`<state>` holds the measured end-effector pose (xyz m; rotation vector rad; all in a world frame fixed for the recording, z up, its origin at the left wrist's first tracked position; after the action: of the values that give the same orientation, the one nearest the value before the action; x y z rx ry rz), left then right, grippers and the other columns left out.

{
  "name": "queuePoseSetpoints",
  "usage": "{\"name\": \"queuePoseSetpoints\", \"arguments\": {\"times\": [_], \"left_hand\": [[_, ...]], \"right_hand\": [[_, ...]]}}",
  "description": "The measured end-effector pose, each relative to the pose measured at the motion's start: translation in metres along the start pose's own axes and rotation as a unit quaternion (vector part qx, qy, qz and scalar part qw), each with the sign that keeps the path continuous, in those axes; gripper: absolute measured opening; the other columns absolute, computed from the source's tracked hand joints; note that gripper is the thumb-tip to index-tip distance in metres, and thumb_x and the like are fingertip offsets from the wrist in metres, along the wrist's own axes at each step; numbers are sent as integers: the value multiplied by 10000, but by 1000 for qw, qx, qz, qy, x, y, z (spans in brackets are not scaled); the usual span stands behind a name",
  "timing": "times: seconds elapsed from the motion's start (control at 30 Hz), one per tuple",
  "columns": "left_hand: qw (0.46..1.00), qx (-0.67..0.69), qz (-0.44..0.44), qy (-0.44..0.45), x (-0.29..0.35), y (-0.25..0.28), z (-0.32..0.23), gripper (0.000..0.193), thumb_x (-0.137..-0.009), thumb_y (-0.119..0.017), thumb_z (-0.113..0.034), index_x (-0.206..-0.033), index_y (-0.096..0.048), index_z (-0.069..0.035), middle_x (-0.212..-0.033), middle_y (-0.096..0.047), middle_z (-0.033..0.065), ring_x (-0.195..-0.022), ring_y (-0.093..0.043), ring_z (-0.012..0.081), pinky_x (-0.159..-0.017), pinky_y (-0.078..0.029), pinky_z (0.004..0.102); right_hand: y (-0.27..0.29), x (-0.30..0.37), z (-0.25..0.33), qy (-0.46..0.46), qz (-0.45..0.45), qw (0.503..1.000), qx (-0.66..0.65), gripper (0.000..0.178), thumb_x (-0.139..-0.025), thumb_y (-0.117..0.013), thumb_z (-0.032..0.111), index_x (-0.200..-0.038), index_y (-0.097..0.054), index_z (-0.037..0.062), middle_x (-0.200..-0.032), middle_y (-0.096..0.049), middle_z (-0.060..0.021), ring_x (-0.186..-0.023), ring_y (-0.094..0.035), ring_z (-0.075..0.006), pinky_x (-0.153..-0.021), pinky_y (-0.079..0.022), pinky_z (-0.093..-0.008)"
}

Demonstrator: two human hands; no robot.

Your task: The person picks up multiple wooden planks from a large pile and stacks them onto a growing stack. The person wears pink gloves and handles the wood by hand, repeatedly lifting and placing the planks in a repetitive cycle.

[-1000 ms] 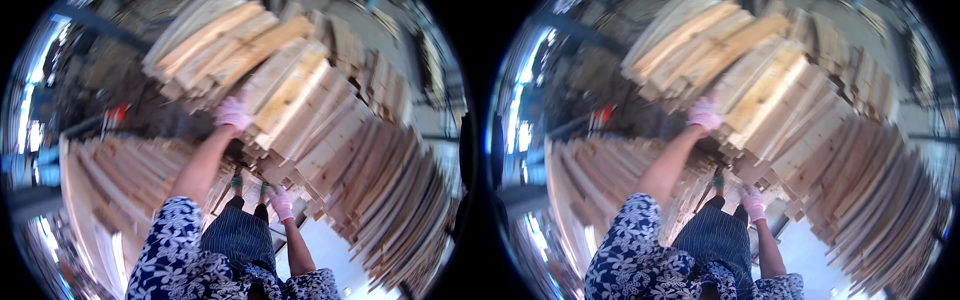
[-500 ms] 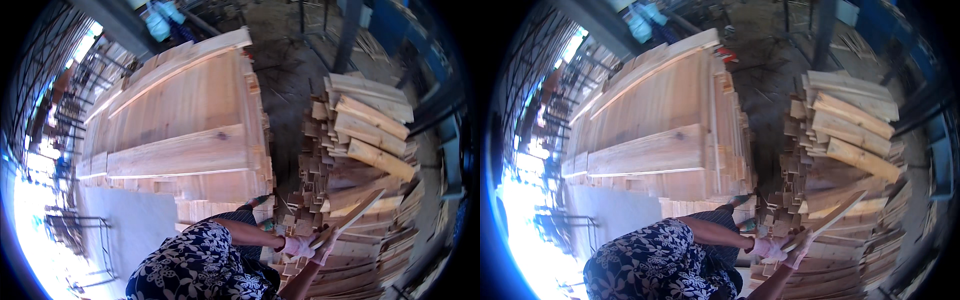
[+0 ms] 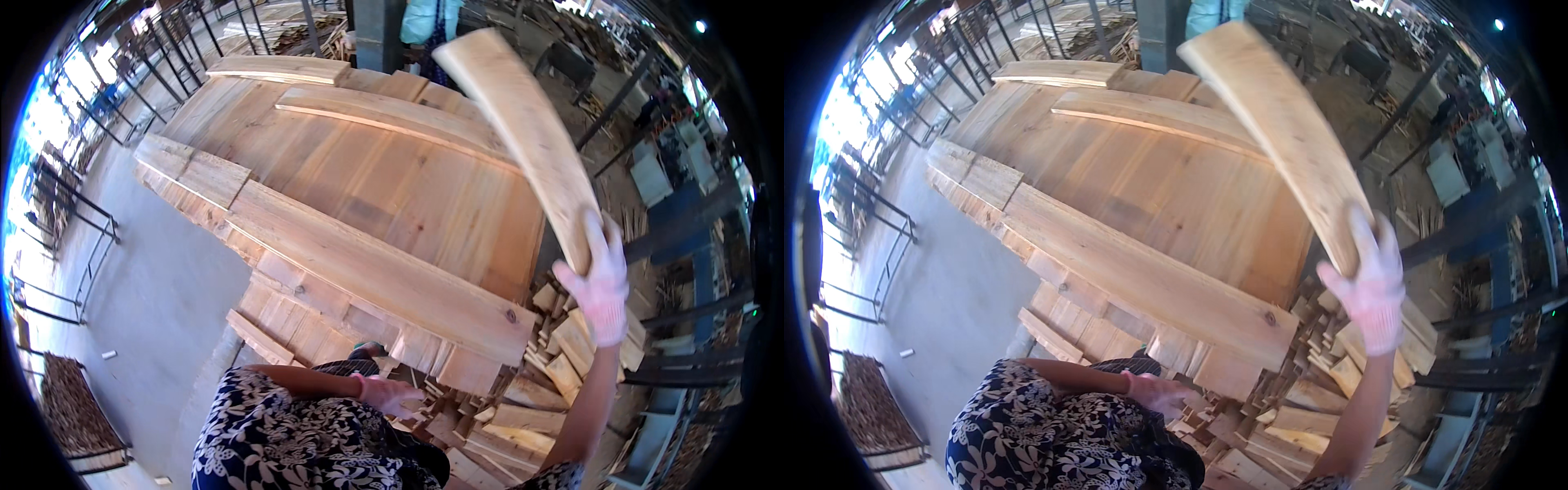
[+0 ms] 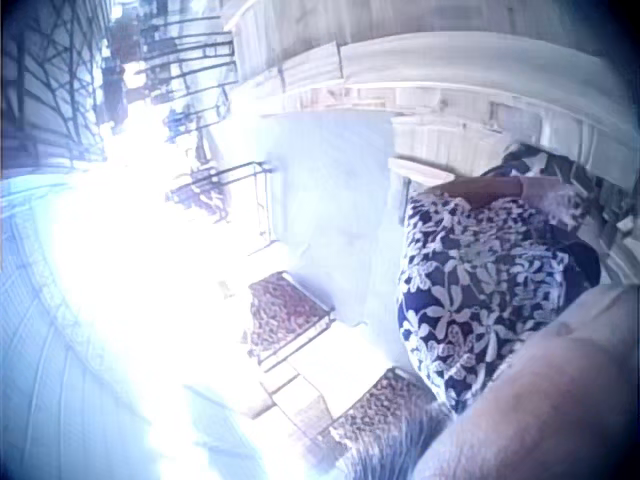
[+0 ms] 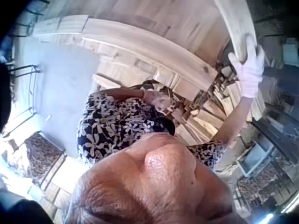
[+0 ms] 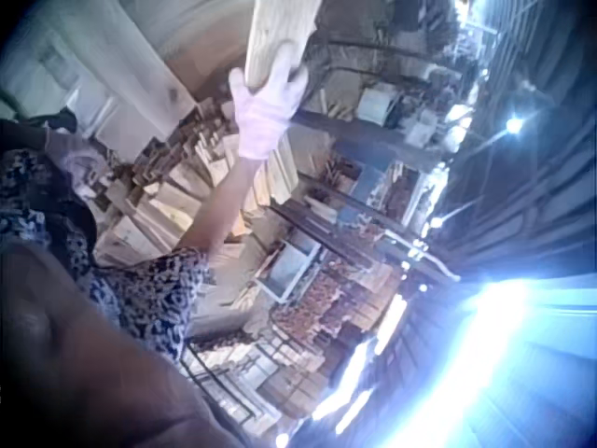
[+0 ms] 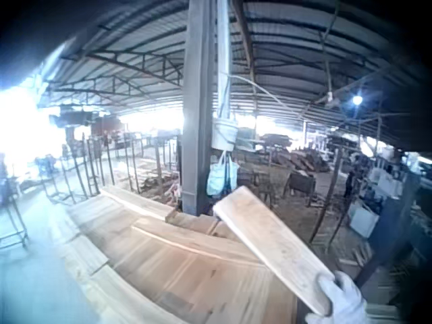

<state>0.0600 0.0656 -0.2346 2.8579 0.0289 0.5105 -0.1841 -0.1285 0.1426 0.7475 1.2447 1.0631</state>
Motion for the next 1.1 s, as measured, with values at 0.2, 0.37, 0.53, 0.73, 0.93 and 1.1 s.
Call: {"name": "queuePoseSetpoints", "arguments": {"times": [0.2,0.37,0.53,0.73,0.93,1.1], "left_hand": [[991,-73,-21,110,28,23,52,748,-919,-623,-536,-1513,-417,-132,-1310,-599,242,-1218,-601,422,-1013,-495,486],[984,-20,31,174,25,18,38,769,-913,-628,-527,-1545,-394,-157,-1346,-585,245,-1210,-612,421,-993,-507,502],[987,-49,85,130,25,27,13,736,-915,-620,-523,-1523,-448,-146,-1372,-582,231,-1245,-592,414,-1018,-493,508],[986,-31,129,103,9,12,31,710,-910,-643,-519,-1477,-499,-116,-1374,-590,224,-1254,-587,405,-1043,-476,497],[974,-57,182,121,2,37,47,714,-912,-660,-503,-1474,-495,-96,-1371,-595,224,-1252,-589,399,-1053,-470,487],[973,-59,188,121,-7,46,56,717,-913,-675,-490,-1472,-492,-80,-1369,-598,225,-1251,-591,393,-1061,-465,478]], "right_hand": [[-114,-168,49,147,143,968,147,852,-792,-812,442,-1548,-443,306,-1563,-410,-183,-1412,-404,-388,-1177,-340,-476],[-175,-202,39,139,212,966,40,805,-815,-796,471,-1538,-458,362,-1593,-392,-143,-1437,-382,-379,-1210,-307,-463],[-166,-209,33,138,200,969,41,749,-814,-800,438,-1502,-514,361,-1594,-397,-114,-1448,-384,-344,-1215,-306,-446],[-173,-202,29,207,128,970,2,702,-820,-785,480,-1467,-560,329,-1571,-439,-119,-1421,-428,-353,-1190,-336,-467],[-181,-205,34,194,152,969,27,645,-908,-670,563,-1502,-506,371,-1570,-421,-101,-1377,-473,-361,-1146,-393,-477],[-181,-206,23,115,229,967,11,664,-917,-659,576,-1525,-468,388,-1579,-405,-63,-1385,-476,-337,-1127,-431,-479]]}}
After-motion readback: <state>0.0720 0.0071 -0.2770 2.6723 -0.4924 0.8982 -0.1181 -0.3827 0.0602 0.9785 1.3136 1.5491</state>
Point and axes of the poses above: each hand's wrist, its own x-axis away from the middle knuckle, its own y-axis out of the back of the hand, z = x × y, the point moved 10 cm from there along -x, towards the middle knuckle
